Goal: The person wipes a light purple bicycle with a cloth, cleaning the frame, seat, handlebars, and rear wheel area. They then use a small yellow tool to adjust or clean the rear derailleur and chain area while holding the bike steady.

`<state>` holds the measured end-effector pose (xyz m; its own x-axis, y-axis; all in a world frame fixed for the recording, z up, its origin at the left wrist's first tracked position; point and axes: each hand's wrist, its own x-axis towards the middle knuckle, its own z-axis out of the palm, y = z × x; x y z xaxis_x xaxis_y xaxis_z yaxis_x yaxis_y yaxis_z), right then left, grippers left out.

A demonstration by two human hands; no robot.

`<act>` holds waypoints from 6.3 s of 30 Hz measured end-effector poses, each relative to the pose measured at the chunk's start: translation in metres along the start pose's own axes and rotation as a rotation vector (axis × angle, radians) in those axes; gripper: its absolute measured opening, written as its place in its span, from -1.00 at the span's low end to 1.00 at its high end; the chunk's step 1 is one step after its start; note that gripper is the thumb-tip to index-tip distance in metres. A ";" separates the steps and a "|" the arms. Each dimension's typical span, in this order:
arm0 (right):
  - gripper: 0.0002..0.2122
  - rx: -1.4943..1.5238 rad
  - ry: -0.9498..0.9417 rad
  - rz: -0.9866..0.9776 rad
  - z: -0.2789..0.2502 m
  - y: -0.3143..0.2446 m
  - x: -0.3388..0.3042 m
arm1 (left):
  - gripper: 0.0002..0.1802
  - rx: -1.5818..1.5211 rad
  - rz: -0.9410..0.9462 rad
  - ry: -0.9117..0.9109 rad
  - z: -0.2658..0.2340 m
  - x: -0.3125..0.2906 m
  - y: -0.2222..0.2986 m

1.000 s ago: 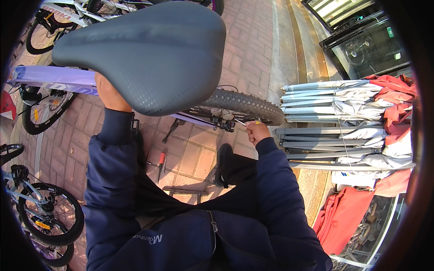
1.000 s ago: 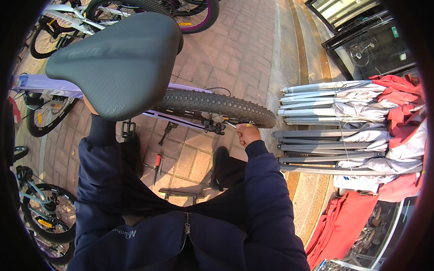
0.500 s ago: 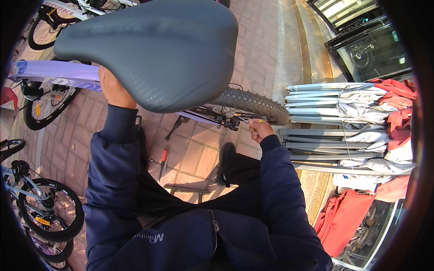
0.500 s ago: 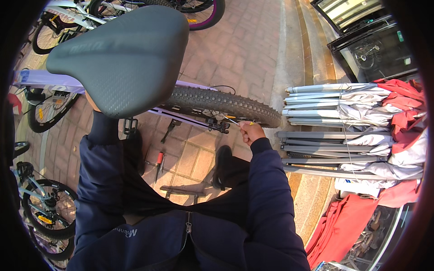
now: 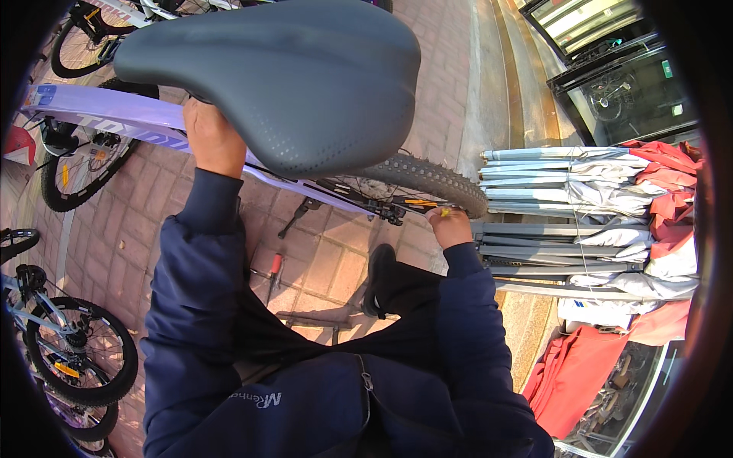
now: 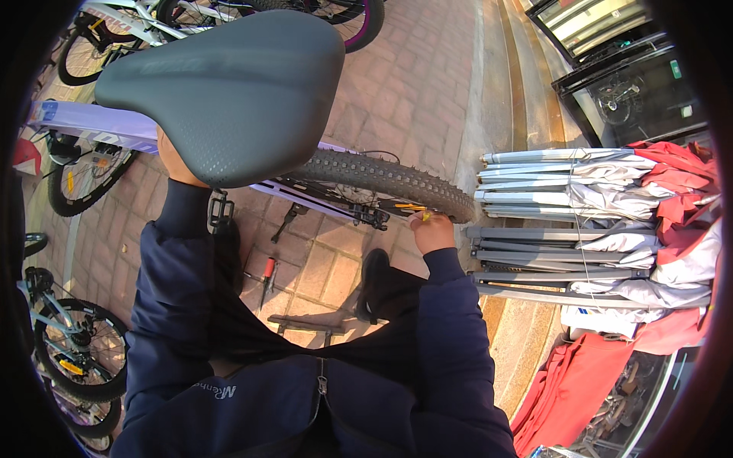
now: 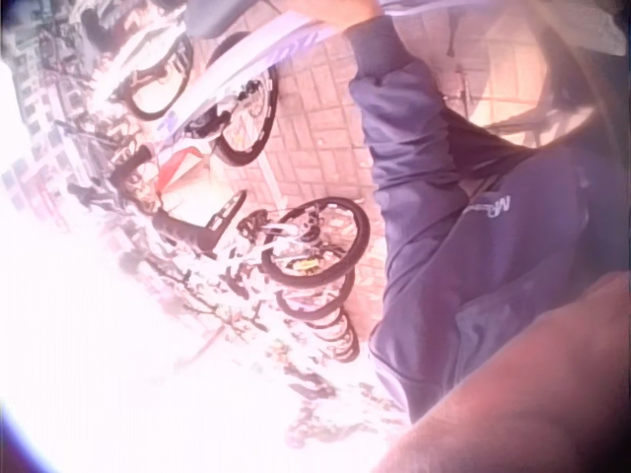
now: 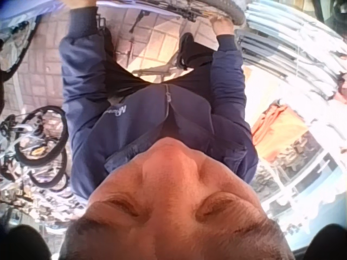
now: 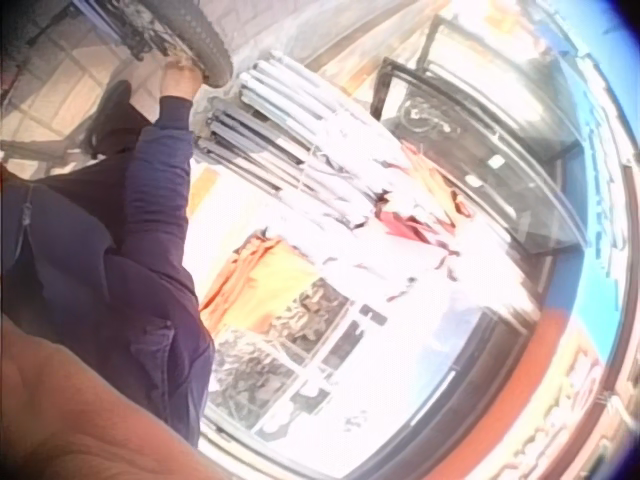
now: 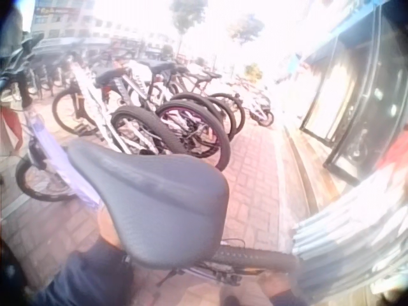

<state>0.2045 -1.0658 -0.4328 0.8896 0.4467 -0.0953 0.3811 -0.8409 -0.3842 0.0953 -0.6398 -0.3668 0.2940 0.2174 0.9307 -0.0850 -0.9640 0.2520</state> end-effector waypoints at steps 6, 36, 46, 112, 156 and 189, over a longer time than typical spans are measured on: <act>-0.87 0.070 0.336 -0.360 0.008 -0.059 -0.025 | -0.85 -0.017 -0.020 0.064 -0.001 0.006 0.007; -0.83 0.244 0.194 0.155 0.050 -0.043 0.009 | -0.92 -0.005 -0.028 0.008 -0.003 0.003 0.004; -0.82 -0.014 0.147 0.021 0.062 -0.059 0.030 | -0.81 -0.019 0.012 0.023 0.000 0.008 0.006; -0.81 0.662 -0.109 0.281 0.064 0.028 0.047 | -0.85 0.038 0.007 0.011 0.011 -0.001 -0.010; -0.75 1.198 -0.111 0.436 0.069 -0.013 0.057 | -0.76 0.060 -0.029 -1.516 0.168 -0.143 0.133; -0.78 0.922 0.197 0.151 0.045 -0.004 0.034 | -0.86 0.001 -0.189 -0.915 0.033 -0.056 0.142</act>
<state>0.2219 -1.0336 -0.4758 0.9717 0.2229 -0.0786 -0.0144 -0.2761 -0.9610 0.0984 -0.7943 -0.3921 0.9385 0.1655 0.3032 0.0412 -0.9251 0.3775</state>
